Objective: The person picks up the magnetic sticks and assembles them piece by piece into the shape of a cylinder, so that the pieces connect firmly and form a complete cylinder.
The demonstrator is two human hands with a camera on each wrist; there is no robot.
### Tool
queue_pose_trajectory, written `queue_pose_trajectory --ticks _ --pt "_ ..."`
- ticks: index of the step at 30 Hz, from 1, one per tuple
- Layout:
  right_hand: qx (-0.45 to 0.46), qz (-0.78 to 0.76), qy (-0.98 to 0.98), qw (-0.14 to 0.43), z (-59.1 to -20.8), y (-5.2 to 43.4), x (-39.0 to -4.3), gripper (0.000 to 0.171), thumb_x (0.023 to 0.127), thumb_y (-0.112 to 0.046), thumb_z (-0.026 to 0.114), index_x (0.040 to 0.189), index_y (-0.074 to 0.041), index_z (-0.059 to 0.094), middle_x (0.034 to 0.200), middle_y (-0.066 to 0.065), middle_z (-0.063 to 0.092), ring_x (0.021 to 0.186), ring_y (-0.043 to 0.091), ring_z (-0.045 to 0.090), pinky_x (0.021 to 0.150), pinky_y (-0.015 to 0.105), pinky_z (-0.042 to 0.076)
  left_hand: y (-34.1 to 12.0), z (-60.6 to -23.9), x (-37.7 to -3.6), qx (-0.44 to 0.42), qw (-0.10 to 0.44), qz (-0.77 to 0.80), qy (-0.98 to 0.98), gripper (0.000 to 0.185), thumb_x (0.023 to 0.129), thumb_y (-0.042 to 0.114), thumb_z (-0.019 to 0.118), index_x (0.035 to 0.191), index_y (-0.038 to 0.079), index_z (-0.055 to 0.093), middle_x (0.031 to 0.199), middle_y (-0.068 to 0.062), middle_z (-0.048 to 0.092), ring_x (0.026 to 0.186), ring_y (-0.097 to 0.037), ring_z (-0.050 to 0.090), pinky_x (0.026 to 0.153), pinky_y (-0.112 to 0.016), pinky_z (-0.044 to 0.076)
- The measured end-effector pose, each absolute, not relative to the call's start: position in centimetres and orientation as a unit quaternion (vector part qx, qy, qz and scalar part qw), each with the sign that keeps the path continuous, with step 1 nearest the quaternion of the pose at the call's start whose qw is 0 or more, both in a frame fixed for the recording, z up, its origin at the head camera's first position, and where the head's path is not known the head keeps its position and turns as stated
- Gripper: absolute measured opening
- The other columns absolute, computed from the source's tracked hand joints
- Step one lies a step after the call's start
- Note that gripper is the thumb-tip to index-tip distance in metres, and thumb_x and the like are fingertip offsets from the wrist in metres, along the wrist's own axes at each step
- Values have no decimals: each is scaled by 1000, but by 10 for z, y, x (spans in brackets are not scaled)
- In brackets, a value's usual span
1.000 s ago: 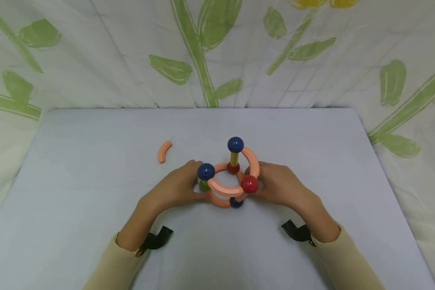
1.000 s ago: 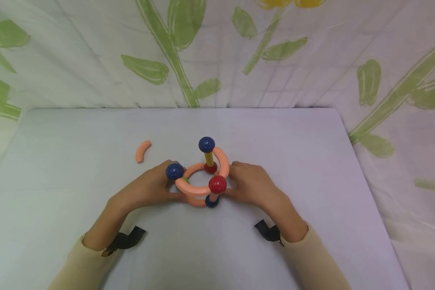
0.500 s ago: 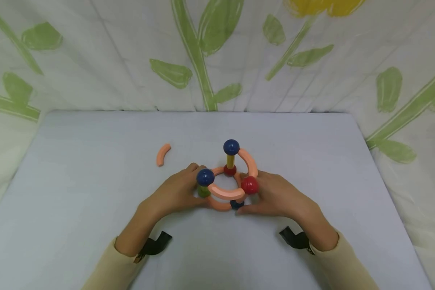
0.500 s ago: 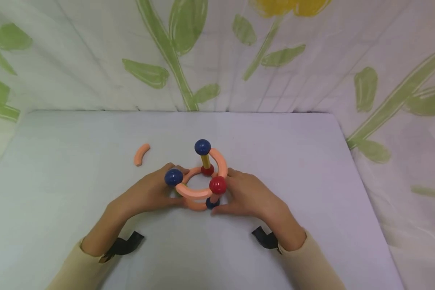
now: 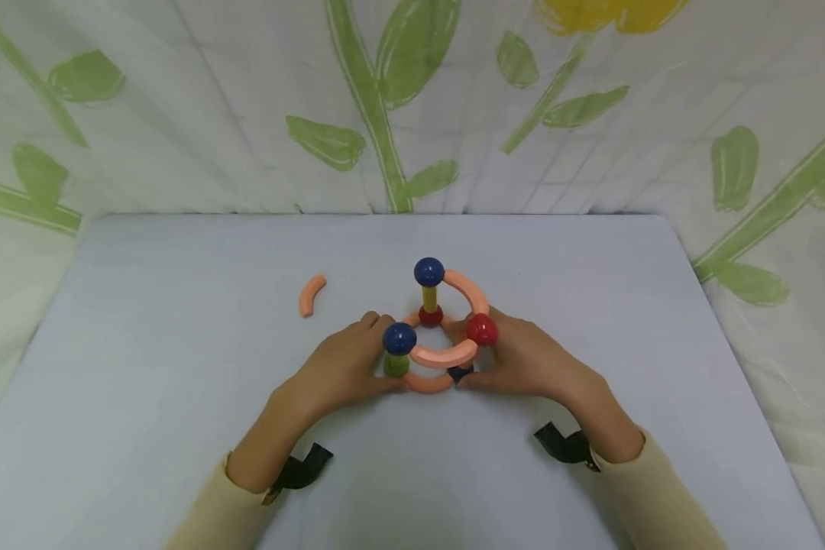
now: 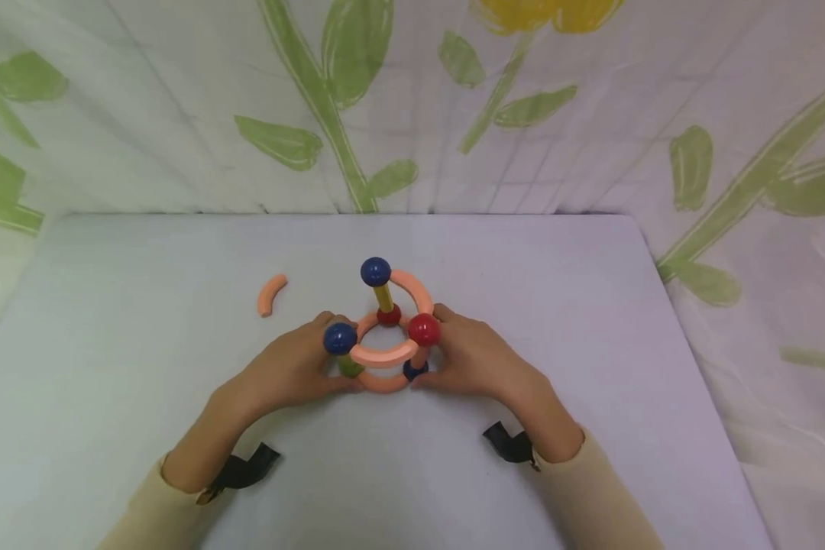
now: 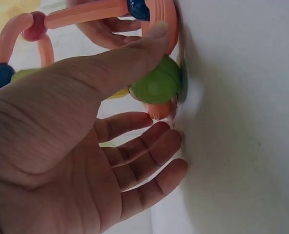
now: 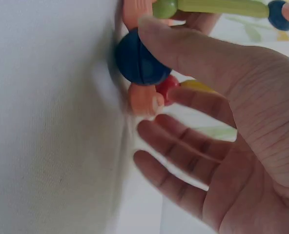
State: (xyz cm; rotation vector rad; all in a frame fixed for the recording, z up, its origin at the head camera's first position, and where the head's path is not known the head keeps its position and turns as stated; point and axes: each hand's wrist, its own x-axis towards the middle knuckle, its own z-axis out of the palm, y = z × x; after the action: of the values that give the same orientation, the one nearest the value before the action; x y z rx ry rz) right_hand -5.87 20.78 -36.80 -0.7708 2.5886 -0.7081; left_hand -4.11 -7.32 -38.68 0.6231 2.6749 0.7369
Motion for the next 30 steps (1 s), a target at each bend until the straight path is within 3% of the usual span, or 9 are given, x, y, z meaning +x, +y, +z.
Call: queue_pose_trajectory --ticks 5,9,10,12,20,27,30 --pt "-288 -279 898 182 -370 211 -64 81 85 -17 90 155 -18 49 99 -9 76 88 9 69 80 31 55 -77 -387 -44 213 149 248 933 69 84 40 91 135 8 58 123 -11 67 102 -20 67 90 -42 60" --pt "-293 -288 894 178 -374 210 -67 46 89 -22 88 130 -17 67 95 -8 73 90 13 67 79 30 55 -77 -388 -43 210 147 246 935 68 84 41 91 135 8 58 120 -9 67 100 -19 67 88 -41 59" --pt "-297 -292 893 173 -375 211 -67 46 90 -22 87 131 -17 67 94 -8 74 89 13 68 78 30 55 -77 -388 -43 209 148 247 934 68 84 41 90 135 8 58 120 -9 66 99 -19 66 88 -41 59" --pt "-294 -295 894 163 -376 211 -67 35 90 -23 87 119 -17 70 93 -8 74 89 13 69 77 29 55 -76 -388 -43 211 146 250 934 68 85 40 90 135 8 58 120 -9 66 99 -19 66 88 -41 59" --pt "-303 -297 897 126 -375 211 -67 39 87 -20 90 120 -14 70 86 -7 74 83 13 70 73 28 54 -75 -389 -43 216 134 252 934 67 86 41 89 135 7 58 122 -10 66 100 -19 66 88 -40 59" --pt "-289 -285 905 125 -375 209 -65 27 84 -23 92 103 -18 74 77 -8 65 73 14 58 66 23 47 -75 -390 -42 218 134 256 932 63 86 39 90 131 8 59 119 -9 66 97 -19 64 86 -38 58" --pt "-300 -285 904 112 -376 208 -64 32 85 -22 91 110 -16 72 74 -7 63 70 12 58 64 23 47 -74 -390 -42 226 120 257 932 60 85 38 90 128 8 61 115 -8 66 94 -18 62 82 -37 56"
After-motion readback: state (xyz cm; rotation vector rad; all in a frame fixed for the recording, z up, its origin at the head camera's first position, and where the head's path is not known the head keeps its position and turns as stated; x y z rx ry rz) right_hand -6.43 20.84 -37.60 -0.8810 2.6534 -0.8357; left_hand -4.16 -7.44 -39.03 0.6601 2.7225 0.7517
